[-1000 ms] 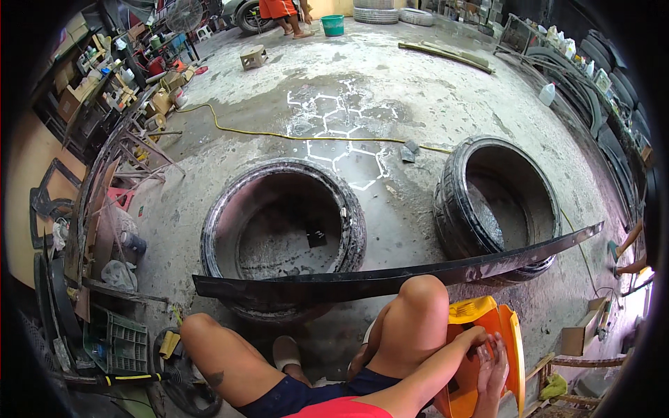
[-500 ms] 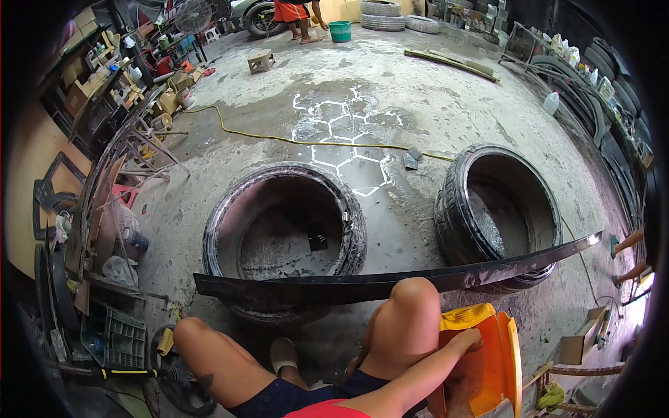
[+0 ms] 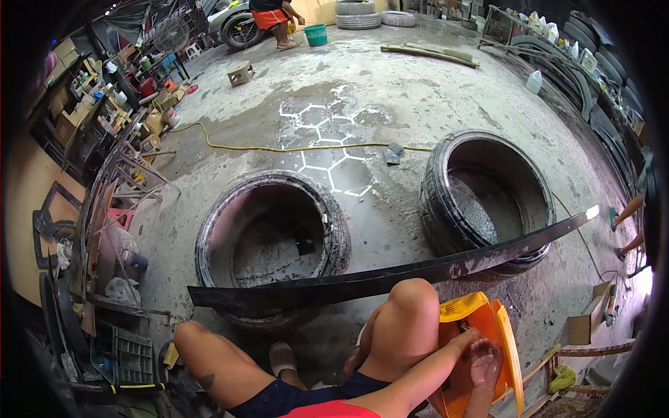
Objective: Sanding and cleaning a carbon fiber car spoiler in an automotive repair shop.
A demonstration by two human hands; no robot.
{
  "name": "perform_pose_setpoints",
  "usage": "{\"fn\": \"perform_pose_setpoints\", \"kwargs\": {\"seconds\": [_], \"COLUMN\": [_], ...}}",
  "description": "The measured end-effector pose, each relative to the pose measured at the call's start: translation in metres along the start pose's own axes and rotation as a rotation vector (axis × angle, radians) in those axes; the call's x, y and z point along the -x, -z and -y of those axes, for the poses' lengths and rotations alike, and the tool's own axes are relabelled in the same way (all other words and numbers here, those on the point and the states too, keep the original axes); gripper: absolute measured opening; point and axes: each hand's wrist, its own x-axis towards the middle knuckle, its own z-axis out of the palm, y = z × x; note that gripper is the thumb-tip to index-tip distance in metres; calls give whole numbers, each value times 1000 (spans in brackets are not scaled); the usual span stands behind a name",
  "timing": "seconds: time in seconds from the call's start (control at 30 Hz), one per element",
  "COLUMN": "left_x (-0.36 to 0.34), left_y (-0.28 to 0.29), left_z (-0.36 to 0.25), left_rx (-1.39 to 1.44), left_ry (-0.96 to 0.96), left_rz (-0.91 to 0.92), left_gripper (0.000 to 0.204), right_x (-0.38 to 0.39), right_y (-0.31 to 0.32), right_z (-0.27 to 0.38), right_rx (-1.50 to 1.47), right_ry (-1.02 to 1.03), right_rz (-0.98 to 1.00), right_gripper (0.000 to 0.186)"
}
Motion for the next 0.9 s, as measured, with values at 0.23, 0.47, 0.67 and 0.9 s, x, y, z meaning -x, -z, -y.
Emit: {"fn": "perform_pose_setpoints", "kwargs": {"seconds": [0.23,0.47,0.67,0.9], "left_x": [11,78,132,357], "left_y": [12,53,101,332], "left_z": [7,-69,-73,-86], "left_rx": [58,134,-367,-120], "left_ry": [-171,70,-235,-215], "left_rz": [22,33,-489,-801], "left_gripper": [35,43,32,51], "right_x": [-6,-1,5,-40], "right_y": [12,35,-61,-237], "right_z": [-13,-44,-59,-65], "right_rx": [398,679,874,841], "right_ry": [144,307,470,627], "right_rz": [-106,-168,-11,439], "right_gripper": [31,37,42,36]}}
